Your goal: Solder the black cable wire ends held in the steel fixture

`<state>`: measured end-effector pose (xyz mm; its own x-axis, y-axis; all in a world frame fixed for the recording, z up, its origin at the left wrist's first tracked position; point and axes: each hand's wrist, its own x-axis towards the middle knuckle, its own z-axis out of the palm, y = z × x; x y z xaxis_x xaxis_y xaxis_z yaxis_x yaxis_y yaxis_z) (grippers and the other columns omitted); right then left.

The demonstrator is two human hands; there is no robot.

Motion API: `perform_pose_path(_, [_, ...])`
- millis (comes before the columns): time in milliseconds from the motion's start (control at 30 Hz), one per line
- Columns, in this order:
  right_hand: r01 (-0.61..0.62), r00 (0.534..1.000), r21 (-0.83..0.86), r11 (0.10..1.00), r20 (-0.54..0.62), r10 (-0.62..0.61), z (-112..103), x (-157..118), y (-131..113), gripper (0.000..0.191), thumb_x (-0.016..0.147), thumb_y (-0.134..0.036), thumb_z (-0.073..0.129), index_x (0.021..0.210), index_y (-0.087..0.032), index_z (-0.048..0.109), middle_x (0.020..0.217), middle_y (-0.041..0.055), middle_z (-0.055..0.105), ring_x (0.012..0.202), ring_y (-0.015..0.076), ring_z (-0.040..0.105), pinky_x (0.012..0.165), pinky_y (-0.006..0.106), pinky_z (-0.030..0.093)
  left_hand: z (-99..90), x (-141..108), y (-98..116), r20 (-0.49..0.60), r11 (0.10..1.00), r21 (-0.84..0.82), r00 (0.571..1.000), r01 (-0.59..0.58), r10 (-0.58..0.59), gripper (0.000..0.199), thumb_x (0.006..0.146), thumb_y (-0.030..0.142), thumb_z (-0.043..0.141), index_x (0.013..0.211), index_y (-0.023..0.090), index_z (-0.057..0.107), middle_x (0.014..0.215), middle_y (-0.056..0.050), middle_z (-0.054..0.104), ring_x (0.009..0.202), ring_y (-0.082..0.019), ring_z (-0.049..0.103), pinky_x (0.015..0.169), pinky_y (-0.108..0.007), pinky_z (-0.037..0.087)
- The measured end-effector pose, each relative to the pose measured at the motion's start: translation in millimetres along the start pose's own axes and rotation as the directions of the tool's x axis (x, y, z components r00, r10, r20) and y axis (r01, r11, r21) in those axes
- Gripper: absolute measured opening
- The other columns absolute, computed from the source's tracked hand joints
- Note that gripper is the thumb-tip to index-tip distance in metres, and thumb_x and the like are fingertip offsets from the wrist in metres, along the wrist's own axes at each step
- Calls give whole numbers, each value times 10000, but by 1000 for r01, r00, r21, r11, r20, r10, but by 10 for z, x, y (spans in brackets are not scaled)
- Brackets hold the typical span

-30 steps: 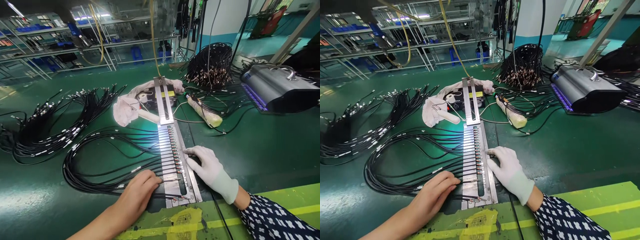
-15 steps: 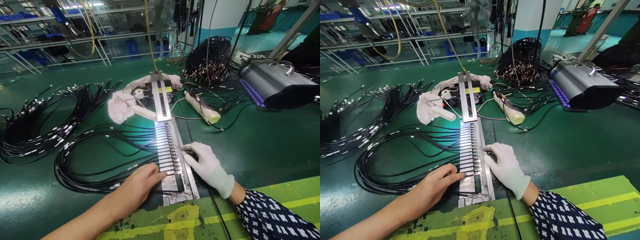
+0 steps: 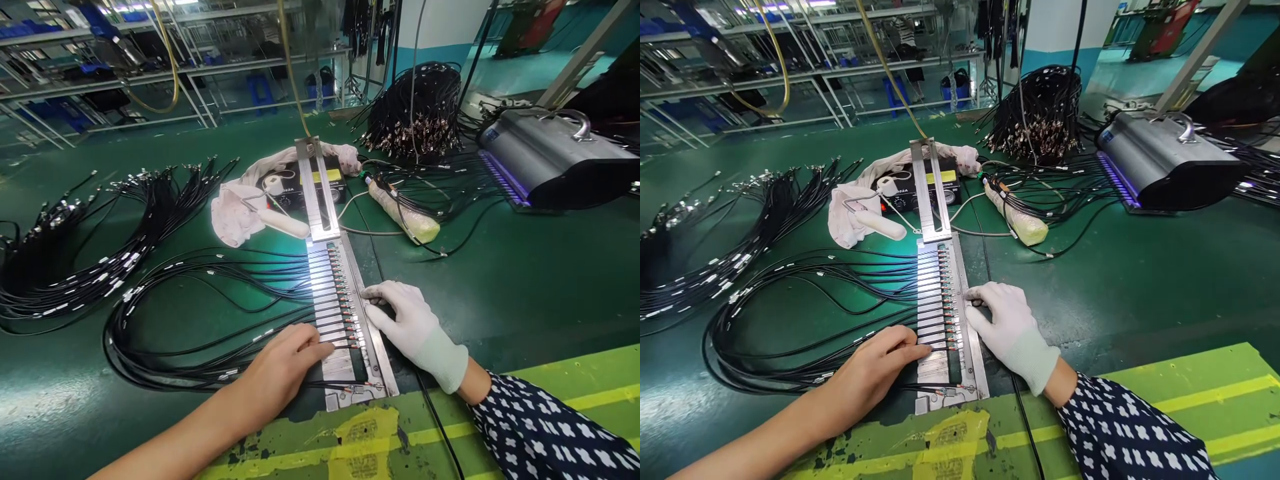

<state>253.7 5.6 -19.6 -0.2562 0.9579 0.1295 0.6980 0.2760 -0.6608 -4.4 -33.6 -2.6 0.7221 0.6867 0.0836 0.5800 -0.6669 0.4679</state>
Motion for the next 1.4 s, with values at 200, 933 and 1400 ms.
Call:
perform_pose_path(200, [66, 998, -174, 983, -6, -68, 67, 5, -78, 301, 892, -395, 572, 1150, -249, 624, 642, -25, 551, 763, 198, 587, 1100, 494, 240, 157, -179, 16, -46, 971, 238, 999, -9, 21, 381, 981, 114, 363, 1334, 194, 485, 844, -43, 509, 726, -182, 406, 635, -310, 276])
perform_pose_path(933, [-33, 999, 41, 999, 36, 32, 38, -60, -94, 260, 955, -324, 468, 1191, -260, 560, 732, -24, 625, 822, 201, 634, 1065, 504, 338, -87, -341, 158, 101, 990, -4, 985, 139, -138, 191, 976, 173, 421, 1057, 184, 594, 912, -63, 601, 832, -190, 557, 727, -300, 475])
perform_pose_path(1400, [-60, 998, 20, 998, 24, 60, 64, -2, -132, 239, 940, -318, 491, 1137, -264, 615, 687, -20, 626, 813, 215, 624, 964, 464, 397, -18, -230, 41, -139, 984, -127, 980, 123, -140, 240, 966, 99, 441, 1140, 206, 567, 971, -48, 564, 889, -143, 537, 773, -245, 454])
